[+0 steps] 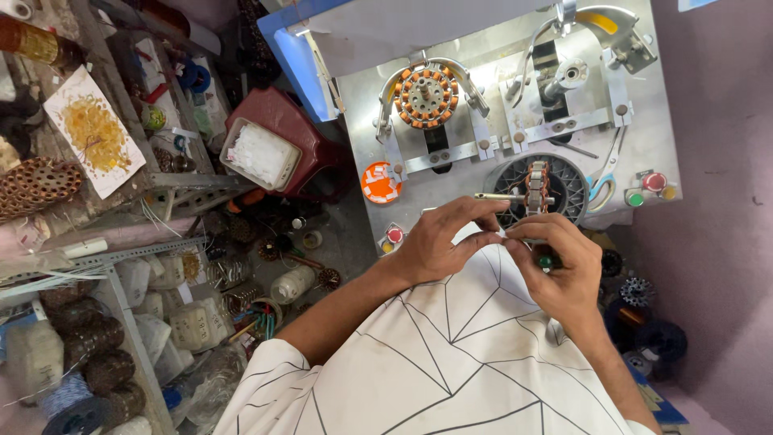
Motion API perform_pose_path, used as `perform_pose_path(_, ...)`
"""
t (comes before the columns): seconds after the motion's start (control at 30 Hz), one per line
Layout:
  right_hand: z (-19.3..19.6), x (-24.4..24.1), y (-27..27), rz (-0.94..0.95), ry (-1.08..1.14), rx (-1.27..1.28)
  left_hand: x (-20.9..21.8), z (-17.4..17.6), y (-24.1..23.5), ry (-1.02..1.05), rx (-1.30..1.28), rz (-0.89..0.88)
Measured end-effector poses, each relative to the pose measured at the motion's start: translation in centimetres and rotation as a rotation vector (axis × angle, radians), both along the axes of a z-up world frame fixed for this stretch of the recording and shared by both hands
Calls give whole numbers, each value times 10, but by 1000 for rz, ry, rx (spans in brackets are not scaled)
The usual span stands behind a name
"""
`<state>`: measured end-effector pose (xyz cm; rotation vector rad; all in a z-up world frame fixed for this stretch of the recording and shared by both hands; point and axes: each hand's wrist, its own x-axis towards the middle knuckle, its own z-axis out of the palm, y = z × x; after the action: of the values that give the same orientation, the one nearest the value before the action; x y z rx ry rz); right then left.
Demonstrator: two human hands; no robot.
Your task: The person uses a screwdriver to separate and arrange copper wire windings inside an electric motor stator held by a winding machine.
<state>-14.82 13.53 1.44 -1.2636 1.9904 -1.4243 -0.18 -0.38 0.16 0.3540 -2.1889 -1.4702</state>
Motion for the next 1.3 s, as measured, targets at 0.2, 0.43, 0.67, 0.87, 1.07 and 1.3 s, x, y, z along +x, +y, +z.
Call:
perform_pose_path(0.2,-4,1,-4,-12,1,2,-11,-8,-1,23,-36,25)
perform_pose_path(0.43,-17,5,-1,-40,35,87,-22,-28,0,-52,98,-86)
perform_pose_path(0.67,-21,-16,-4,-291,-122,119,-53,-66,-15,46,413,-64)
perform_pose_path(0.87,-30,-34,-12,-269,139,192,-83,-110,-35,249,728,-174)
perform_pose_path(1.07,-41,-35,-18,-251,201,219,-89,-134,-54,211,513,-421)
perform_pose_path(1.3,-46,-38,-18,-226,281,280,-91,-135,-57,169,555,-406)
